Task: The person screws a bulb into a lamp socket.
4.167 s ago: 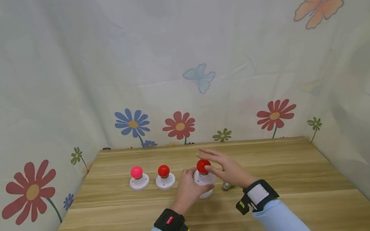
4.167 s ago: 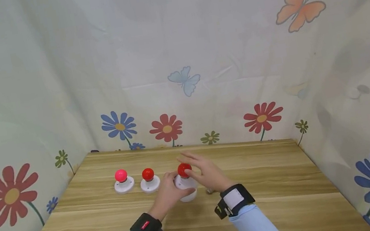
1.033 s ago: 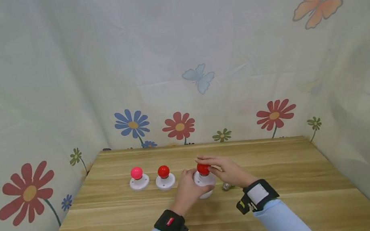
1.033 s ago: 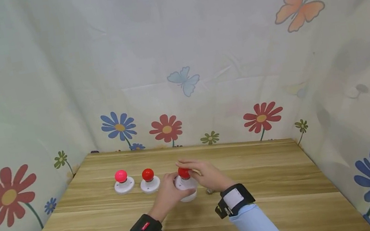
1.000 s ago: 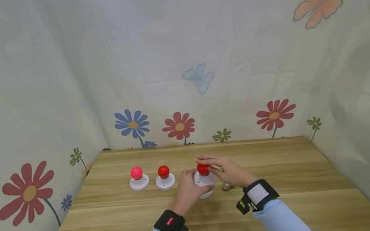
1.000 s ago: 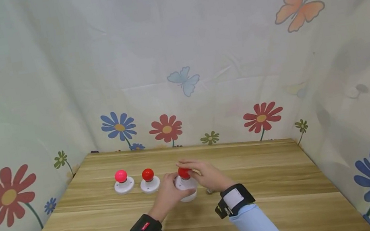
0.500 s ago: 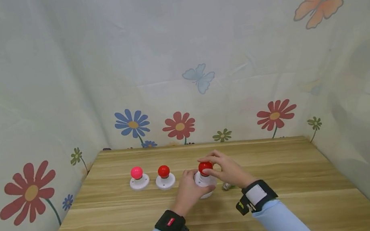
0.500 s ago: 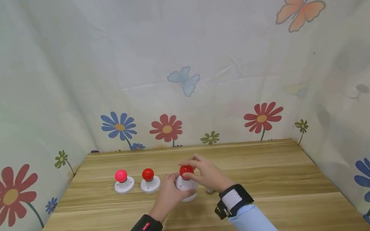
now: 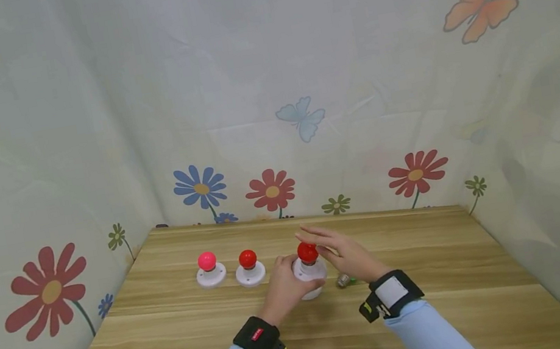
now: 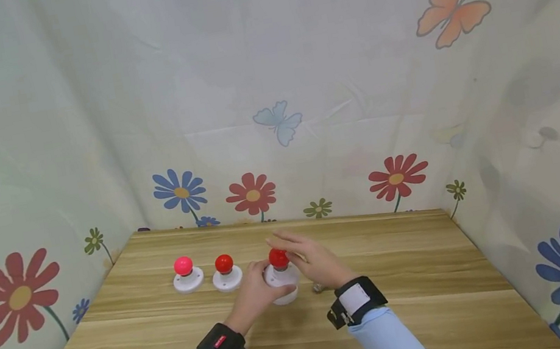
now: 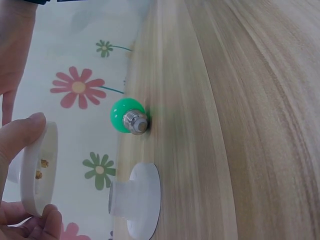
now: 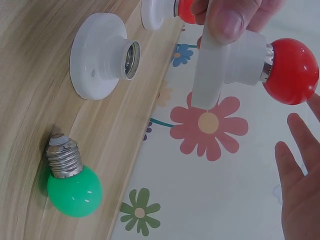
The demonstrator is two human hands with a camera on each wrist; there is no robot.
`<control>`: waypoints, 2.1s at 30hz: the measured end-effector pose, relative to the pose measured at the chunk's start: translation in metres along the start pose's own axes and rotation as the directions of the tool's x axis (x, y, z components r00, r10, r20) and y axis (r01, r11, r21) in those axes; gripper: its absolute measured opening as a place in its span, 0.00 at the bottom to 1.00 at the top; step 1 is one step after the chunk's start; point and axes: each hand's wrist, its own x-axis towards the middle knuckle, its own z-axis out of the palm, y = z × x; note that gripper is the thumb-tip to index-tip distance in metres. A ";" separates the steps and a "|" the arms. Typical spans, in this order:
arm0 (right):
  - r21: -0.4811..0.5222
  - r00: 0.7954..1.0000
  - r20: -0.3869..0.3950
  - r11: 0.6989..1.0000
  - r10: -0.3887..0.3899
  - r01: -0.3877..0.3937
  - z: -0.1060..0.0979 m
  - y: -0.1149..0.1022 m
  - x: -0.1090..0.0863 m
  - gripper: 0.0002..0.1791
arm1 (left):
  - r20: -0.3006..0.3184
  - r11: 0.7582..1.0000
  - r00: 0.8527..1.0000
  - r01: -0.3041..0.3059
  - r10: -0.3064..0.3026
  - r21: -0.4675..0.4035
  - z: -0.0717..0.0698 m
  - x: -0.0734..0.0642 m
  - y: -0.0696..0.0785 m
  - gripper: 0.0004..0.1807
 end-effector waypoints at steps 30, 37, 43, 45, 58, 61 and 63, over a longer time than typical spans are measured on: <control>-0.032 0.995 -0.058 0.996 0.085 -0.087 0.011 0.002 0.001 0.19 | 0.019 1.000 1.000 0.005 -0.005 0.019 0.002 0.000 -0.005 0.40; -0.064 0.997 -0.073 0.997 0.032 -0.036 0.009 0.003 0.001 0.21 | 0.012 1.000 1.000 0.010 -0.010 0.011 0.003 0.000 -0.005 0.40; -0.062 0.998 -0.042 0.997 -0.042 0.039 0.003 0.001 0.003 0.24 | 0.006 1.000 1.000 -0.003 0.003 -0.008 0.002 0.000 -0.006 0.39; -0.044 0.999 -0.002 0.998 -0.038 0.038 0.002 0.000 0.004 0.25 | 0.005 1.000 1.000 -0.003 0.003 -0.004 0.002 -0.001 -0.005 0.39; -0.014 0.996 0.083 1.000 0.015 -0.014 0.005 0.002 0.003 0.23 | 0.007 0.999 1.000 0.011 -0.011 0.031 -0.001 -0.002 -0.003 0.41; -0.015 0.997 0.077 1.000 0.007 -0.006 0.006 0.003 0.003 0.24 | 0.010 1.000 1.000 0.018 -0.018 0.024 -0.001 -0.002 -0.003 0.41; -0.017 0.998 0.067 1.000 0.017 -0.016 0.006 0.004 0.003 0.24 | 0.010 0.999 1.000 0.027 -0.027 0.021 -0.002 -0.002 -0.002 0.41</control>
